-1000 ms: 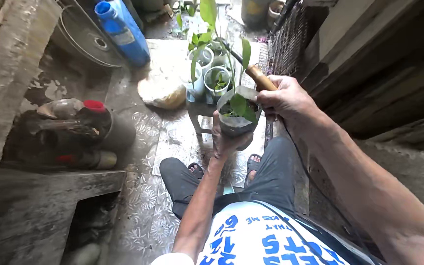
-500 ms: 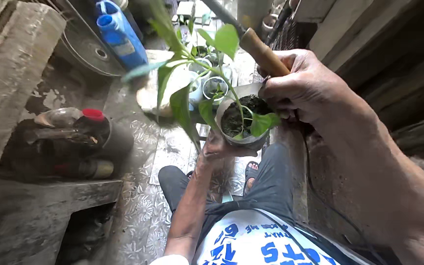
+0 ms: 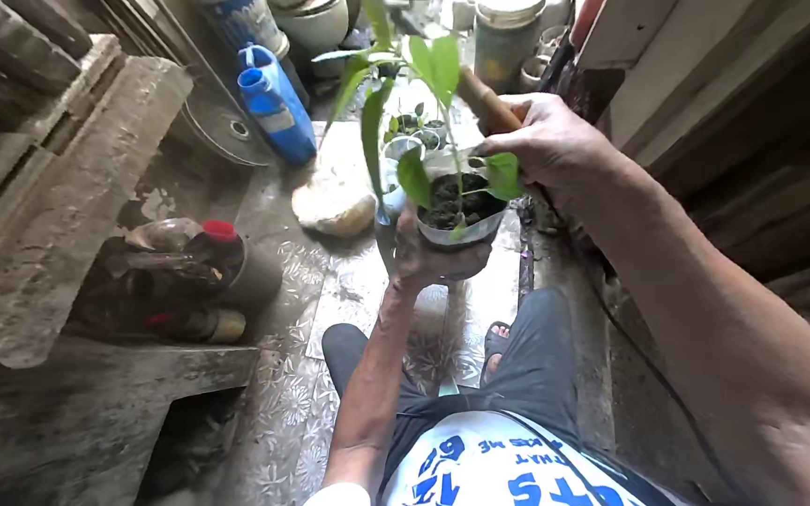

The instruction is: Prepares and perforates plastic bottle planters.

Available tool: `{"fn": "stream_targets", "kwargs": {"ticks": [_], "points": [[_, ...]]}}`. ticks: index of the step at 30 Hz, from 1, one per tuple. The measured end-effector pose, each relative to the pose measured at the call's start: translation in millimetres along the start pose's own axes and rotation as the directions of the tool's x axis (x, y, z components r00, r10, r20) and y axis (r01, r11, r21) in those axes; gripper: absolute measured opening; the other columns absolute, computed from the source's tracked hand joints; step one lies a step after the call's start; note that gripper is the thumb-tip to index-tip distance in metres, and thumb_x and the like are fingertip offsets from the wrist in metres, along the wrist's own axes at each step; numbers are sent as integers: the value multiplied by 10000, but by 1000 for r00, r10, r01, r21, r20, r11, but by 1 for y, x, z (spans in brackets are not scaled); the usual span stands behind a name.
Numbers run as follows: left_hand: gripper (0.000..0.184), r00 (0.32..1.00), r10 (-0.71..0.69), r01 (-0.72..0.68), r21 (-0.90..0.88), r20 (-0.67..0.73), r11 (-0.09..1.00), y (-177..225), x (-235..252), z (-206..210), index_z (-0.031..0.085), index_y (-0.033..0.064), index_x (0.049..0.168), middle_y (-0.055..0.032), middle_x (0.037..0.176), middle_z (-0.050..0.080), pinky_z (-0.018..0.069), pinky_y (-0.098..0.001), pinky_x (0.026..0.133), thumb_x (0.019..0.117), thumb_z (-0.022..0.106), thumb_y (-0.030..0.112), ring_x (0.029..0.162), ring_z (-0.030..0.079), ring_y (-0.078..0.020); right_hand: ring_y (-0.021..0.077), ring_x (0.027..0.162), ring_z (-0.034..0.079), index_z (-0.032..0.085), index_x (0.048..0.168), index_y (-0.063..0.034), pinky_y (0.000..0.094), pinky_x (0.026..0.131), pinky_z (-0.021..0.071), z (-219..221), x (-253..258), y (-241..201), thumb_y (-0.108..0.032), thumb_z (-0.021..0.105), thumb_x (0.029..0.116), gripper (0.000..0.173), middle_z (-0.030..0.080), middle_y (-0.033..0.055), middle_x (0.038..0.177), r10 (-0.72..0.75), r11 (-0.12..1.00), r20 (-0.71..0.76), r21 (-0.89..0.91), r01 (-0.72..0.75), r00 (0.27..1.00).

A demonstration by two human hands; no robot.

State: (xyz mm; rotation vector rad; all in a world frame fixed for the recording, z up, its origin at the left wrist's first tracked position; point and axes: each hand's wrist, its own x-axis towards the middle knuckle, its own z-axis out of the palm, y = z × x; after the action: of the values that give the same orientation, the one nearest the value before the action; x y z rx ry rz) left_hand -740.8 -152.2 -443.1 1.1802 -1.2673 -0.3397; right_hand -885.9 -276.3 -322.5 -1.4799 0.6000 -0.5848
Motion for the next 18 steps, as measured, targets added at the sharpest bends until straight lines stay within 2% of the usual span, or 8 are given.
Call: {"fn": "stream_targets", "kwargs": {"ticks": [1, 3, 4, 6, 8, 11, 16, 18], "points": [[1063, 999, 4, -4, 10, -35, 1000, -6, -3, -3, 518, -95, 1328, -133, 1227, 679, 517, -309, 1062, 528, 964, 443, 1164, 648, -107, 39, 430, 444, 615, 946, -77, 192, 392, 401, 0, 2, 5, -47, 700, 915, 96, 545, -24, 618, 4, 1000, 13, 30, -4, 1000], [1068, 996, 14, -19, -57, -86, 998, -13, -9, -10, 456, -103, 1379, -130, 1284, 646, 502, -327, 1093, 588, 969, 398, 1207, 624, -119, 52, 412, 399, 602, 948, -93, 206, 378, 370, -2, -2, 14, -174, 674, 994, 118, 458, -36, 570, 16, 996, 28, 86, -18, 999], [1020, 994, 4, -14, -92, -108, 996, -16, -12, -14, 455, -85, 1377, -108, 1282, 650, 512, -334, 1091, 612, 969, 350, 1206, 627, -119, 57, 408, 387, 602, 958, -105, 211, 375, 367, -4, -7, 18, -225, 652, 1017, 143, 429, -41, 562, 17, 996, 5, 89, -17, 1000], [967, 986, -13, 8, -34, -167, 999, -24, -18, -21, 486, -87, 1348, -119, 1257, 668, 529, -348, 1073, 627, 965, 346, 1182, 648, -138, 62, 411, 377, 602, 974, -126, 215, 376, 365, -11, -22, 28, -272, 599, 1048, 164, 405, -48, 563, 50, 995, -79, 86, -43, 996], [976, 980, -8, 20, 59, -201, 998, -32, -22, -25, 474, -109, 1365, -159, 1280, 656, 518, -365, 1091, 648, 954, 346, 1203, 643, -169, 58, 412, 402, 573, 930, -134, 218, 382, 391, -15, -41, 44, -263, 588, 1049, 176, 429, -52, 560, 121, 988, -185, 119, -100, 975], [969, 964, 16, 53, 250, -266, 967, -40, -26, -20, 499, -126, 1348, -190, 1251, 672, 516, -354, 1086, 637, 954, 347, 1186, 658, -179, 72, 423, 445, 527, 904, -130, 239, 412, 459, -11, -64, 73, -207, 672, 992, 186, 456, -39, 566, 186, 962, -294, 250, -112, 938], [963, 964, 24, 57, 290, -266, 955, -43, -32, 2, 501, -87, 1364, -182, 1281, 653, 514, -349, 1087, 615, 971, 296, 1213, 640, -191, 77, 408, 434, 520, 867, -116, 246, 405, 474, 3, -72, 89, -176, 668, 1002, 209, 430, -27, 544, 218, 921, -254, 372, -113, 942], [998, 962, -8, 85, 274, -273, 958, -42, -36, 11, 497, -83, 1369, -182, 1286, 650, 516, -350, 1084, 597, 974, 333, 1213, 640, -193, 85, 401, 437, 519, 873, -97, 253, 398, 467, 8, -65, 87, -157, 665, 999, 202, 427, -19, 532, 231, 912, -223, 388, -131, 947]]}}
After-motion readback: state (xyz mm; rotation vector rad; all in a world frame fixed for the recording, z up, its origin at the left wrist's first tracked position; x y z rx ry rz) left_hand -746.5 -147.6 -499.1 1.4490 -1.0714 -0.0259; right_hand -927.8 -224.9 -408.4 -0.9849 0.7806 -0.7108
